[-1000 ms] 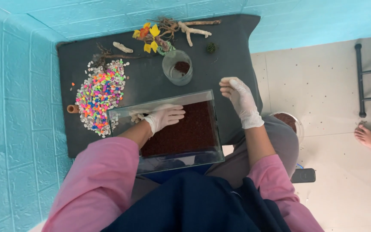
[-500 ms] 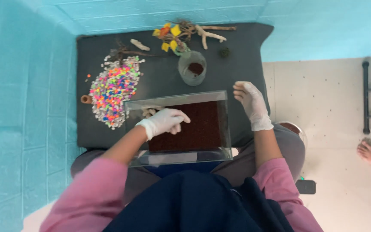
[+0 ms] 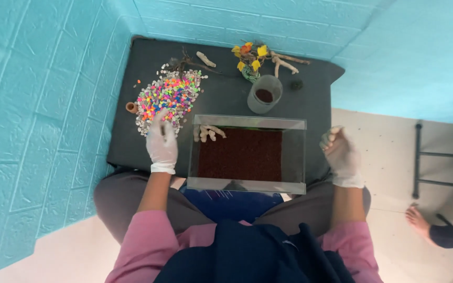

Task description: Arranging white stones and decorative items inside a glass terrarium filled with soil.

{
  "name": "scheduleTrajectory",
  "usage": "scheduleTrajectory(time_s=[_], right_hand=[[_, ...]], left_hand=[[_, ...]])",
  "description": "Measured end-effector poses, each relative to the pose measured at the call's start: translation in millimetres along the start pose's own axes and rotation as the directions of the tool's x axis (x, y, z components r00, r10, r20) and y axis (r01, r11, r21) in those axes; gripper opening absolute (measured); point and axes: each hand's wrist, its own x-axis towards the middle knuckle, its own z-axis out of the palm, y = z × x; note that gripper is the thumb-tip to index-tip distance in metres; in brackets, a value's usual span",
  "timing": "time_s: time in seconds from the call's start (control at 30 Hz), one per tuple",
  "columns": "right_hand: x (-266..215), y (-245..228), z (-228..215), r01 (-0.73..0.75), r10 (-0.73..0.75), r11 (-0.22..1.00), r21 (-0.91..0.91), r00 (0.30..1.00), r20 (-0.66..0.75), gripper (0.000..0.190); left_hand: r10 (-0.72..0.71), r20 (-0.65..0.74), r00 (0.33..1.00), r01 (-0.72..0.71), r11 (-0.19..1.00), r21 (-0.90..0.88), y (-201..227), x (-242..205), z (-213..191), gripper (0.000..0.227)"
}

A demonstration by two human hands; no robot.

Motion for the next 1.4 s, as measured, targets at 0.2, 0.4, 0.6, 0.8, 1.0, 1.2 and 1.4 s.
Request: scheduleTrajectory(time_s=[0.2, 0.4, 0.6, 0.8, 1.0, 1.2, 1.4], right_hand=[[-50, -37, 174, 0.069, 0.296, 0.823, -0.564, 0.795, 0.529, 0.023], [-5, 54, 263, 0.466, 0.840, -0.339, -0.817, 0.540, -0.041, 0.031], [73, 175, 192, 0.456, 0.793, -0.209, -0.865, 0.597, 0.123, 0.032], [61, 168, 214, 0.444, 0.802, -0.383, -0.810, 0.594, -0.054, 0.044], [58, 181, 204, 0.501, 0.819, -0.301, -0.811, 0.572, 0.049, 0.044], [44, 173, 235, 0.531, 0.817, -0.213, -0.820, 0.558, 0.149, 0.039], [36, 212, 208, 0.629, 0.798, -0.198, -0.752, 0.549, 0.250, 0.035]], left_hand=[[-0.205, -0.095, 0.974, 0.224, 0.922, 0.315, -123, -48, 58, 0.074], [-0.267, -0.119, 0.956, 0.290, 0.812, 0.507, -132, -56, 84, 0.069], [-0.381, -0.055, 0.923, 0.334, 0.724, 0.604, -129, -51, 90, 0.076], [-0.465, 0.039, 0.885, 0.337, 0.694, 0.636, -116, -42, 80, 0.074], [-0.473, 0.053, 0.880, 0.330, 0.685, 0.649, -110, -35, 79, 0.073], [-0.513, 0.073, 0.855, 0.334, 0.652, 0.680, -104, -35, 78, 0.073], [-0.536, 0.081, 0.840, 0.321, 0.613, 0.722, -105, -35, 79, 0.073]])
